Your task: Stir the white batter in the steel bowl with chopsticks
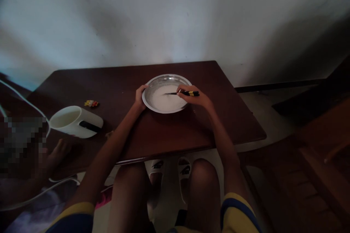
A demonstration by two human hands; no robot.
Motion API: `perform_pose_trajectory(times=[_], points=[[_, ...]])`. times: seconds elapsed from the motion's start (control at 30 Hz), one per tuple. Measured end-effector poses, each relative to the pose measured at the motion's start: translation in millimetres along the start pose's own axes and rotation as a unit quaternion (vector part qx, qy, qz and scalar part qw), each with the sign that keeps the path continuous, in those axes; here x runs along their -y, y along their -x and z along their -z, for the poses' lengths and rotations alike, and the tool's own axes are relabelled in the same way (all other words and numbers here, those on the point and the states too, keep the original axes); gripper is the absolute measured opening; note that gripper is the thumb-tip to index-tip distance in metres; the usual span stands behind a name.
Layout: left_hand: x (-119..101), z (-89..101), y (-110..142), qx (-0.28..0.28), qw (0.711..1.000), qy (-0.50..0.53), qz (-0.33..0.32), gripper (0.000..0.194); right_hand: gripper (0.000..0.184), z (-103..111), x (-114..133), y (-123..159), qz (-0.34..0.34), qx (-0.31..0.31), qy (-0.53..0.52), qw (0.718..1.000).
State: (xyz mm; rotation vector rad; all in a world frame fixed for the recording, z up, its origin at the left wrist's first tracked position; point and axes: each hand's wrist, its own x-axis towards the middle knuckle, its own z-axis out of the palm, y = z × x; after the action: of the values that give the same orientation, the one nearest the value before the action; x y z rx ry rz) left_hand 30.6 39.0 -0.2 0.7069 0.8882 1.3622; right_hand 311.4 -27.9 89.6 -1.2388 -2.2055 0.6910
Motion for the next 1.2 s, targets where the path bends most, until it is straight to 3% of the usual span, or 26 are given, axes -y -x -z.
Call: perform_pose_trajectory(times=[0.1,0.17,0.23,0.3,0.4,0.47,0.53,0.63,0.7,0.77,0.87,1.0,1.1,1.2], points=[[1,1.5,-1,0.011,1.0,-0.003,0.0,0.017,0.019,16,-10,7,-0.019,-0.026,0.002,0.999],[2,2.1,-1,0.015,1.0,0.0,-0.001,0.017,0.022,24,-9,11,-0.009,0.018,-0.033,0.999],[2,1.9,-1,0.015,1.0,0.003,-0.005,0.017,0.025,20,0,10,0.011,0.074,-0.062,0.995],[2,1.2,-1,0.016,1.0,0.006,-0.006,0.016,0.027,8,9,6,0.03,0.089,-0.062,0.994],[1,0.1,0,0.023,1.0,0.005,0.003,0.017,0.022,-6,10,0,0.014,0.019,-0.024,0.999],[0,-0.3,1,0.022,1.0,0.0,0.008,0.017,0.017,-2,3,1,-0.023,-0.035,-0.006,0.999],[-1,-0.6,2,0.021,1.0,-0.001,0.009,0.02,0.017,12,-4,6,-0.049,-0.048,-0.012,0.998],[-3,-1.7,4,0.025,1.0,0.002,0.009,0.021,0.025,26,-1,12,-0.041,0.02,-0.058,0.997],[-4,-2.7,4,0.02,1.0,0.001,0.009,0.02,0.028,20,7,10,-0.016,0.074,-0.079,0.994],[-5,-3.6,5,0.015,1.0,0.001,0.008,0.02,0.027,6,13,5,0.015,0.084,-0.067,0.994],[-5,-4.3,5,0.012,1.0,0.002,0.01,0.021,0.02,-11,7,-3,0.02,0.016,0.005,1.0],[-4,-4.2,5,0.01,1.0,-0.004,0.011,0.019,0.013,5,-11,2,-0.039,-0.057,0.041,0.997],[-3,-3.9,5,0.003,1.0,-0.005,0.007,0.019,0.016,21,-9,9,-0.039,-0.009,-0.025,0.999],[-3,-3.3,4,0.003,1.0,-0.01,0.005,0.02,0.022,12,6,7,-0.013,0.064,-0.071,0.995]])
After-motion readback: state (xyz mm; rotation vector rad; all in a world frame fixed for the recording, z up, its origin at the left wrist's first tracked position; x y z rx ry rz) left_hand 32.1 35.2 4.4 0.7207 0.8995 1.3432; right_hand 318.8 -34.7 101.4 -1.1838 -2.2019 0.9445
